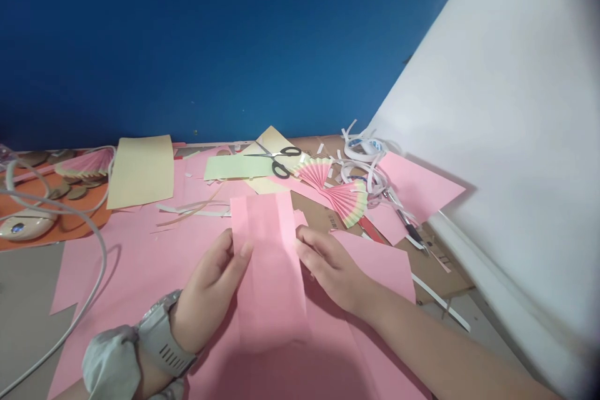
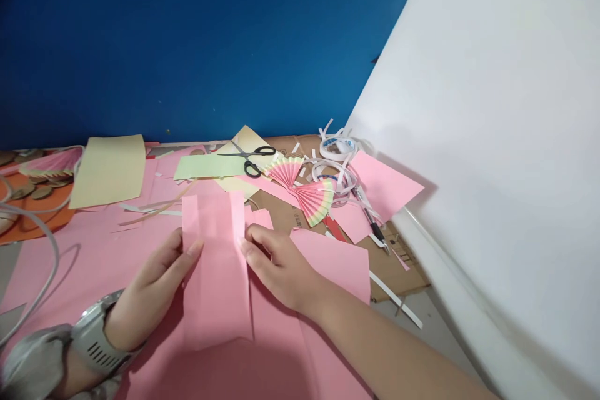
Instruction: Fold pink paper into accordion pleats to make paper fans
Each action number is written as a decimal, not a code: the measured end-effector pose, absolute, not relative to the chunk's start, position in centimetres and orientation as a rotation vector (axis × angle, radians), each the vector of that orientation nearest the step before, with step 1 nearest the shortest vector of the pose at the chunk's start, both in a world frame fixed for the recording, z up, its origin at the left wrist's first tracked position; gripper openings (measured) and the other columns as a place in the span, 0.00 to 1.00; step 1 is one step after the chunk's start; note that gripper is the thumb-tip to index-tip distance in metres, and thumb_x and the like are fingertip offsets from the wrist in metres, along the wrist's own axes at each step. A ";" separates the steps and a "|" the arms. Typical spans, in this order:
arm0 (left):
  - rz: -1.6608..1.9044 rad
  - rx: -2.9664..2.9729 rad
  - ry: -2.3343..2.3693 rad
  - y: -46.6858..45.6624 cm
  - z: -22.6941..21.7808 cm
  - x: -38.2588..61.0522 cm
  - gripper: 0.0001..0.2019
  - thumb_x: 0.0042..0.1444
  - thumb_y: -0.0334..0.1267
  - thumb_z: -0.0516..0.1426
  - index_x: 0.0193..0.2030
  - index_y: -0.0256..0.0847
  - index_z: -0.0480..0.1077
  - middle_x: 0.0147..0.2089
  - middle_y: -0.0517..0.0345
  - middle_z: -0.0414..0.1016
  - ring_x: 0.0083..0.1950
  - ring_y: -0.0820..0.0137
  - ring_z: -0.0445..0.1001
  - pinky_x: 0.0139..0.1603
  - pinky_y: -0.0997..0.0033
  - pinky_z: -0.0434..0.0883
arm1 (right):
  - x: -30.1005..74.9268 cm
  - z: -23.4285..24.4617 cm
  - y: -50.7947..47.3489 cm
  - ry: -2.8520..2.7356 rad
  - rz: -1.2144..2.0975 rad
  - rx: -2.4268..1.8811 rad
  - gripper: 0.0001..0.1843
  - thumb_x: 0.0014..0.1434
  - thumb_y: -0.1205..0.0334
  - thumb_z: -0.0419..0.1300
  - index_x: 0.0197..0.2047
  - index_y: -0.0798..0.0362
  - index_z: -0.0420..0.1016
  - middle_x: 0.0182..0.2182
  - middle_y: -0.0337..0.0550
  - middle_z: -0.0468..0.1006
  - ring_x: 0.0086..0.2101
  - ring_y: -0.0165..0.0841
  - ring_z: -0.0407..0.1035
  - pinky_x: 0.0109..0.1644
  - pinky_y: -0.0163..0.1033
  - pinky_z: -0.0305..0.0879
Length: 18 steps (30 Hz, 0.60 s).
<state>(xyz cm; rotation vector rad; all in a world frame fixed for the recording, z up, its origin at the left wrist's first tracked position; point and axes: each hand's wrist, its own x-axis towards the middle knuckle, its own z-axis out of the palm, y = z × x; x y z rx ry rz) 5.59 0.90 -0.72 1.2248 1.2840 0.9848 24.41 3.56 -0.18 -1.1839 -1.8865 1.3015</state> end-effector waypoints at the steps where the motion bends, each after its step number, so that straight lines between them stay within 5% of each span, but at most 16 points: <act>1: 0.990 1.217 1.325 1.0 -0.7 5.5 0.11 0.61 0.45 0.50 0.45 0.44 0.66 0.37 0.60 0.71 0.36 0.70 0.68 0.35 0.73 0.67 | 24.4 -0.1 3.6 -1.913 1.291 -1.178 0.17 0.64 0.59 0.44 0.24 0.51 0.50 0.22 0.32 0.54 0.23 0.26 0.51 0.28 0.33 0.50; 7: 1.012 1.131 1.218 1.2 -0.7 5.7 0.12 0.63 0.44 0.46 0.49 0.45 0.63 0.49 0.56 0.70 0.49 0.66 0.69 0.45 0.69 0.69 | 24.5 -0.5 3.8 -1.879 1.340 -1.214 0.14 0.65 0.59 0.46 0.26 0.52 0.55 0.23 0.32 0.57 0.25 0.26 0.55 0.29 0.33 0.52; 13: 1.394 1.653 1.396 -0.1 -1.6 6.5 0.27 0.59 0.33 0.52 0.63 0.51 0.47 0.66 0.52 0.49 0.65 0.61 0.54 0.61 0.57 0.60 | 24.4 -1.2 4.2 -1.650 1.364 -1.253 0.13 0.64 0.53 0.47 0.32 0.51 0.57 0.25 0.33 0.62 0.23 0.26 0.60 0.29 0.34 0.57; 16: 1.178 2.026 1.555 -0.7 -1.8 6.6 0.29 0.57 0.34 0.54 0.63 0.53 0.50 0.69 0.56 0.41 0.68 0.56 0.43 0.65 0.49 0.50 | 24.3 -1.0 3.9 -1.677 1.202 -1.291 0.15 0.63 0.52 0.49 0.29 0.51 0.55 0.23 0.32 0.60 0.24 0.26 0.59 0.29 0.34 0.55; 18: 0.961 2.095 1.571 -0.8 -1.8 6.5 0.31 0.56 0.39 0.56 0.64 0.53 0.49 0.70 0.57 0.36 0.69 0.54 0.40 0.64 0.49 0.52 | 24.1 -0.7 3.6 -1.698 1.133 -1.283 0.16 0.63 0.53 0.50 0.27 0.51 0.54 0.23 0.32 0.59 0.24 0.27 0.57 0.28 0.33 0.53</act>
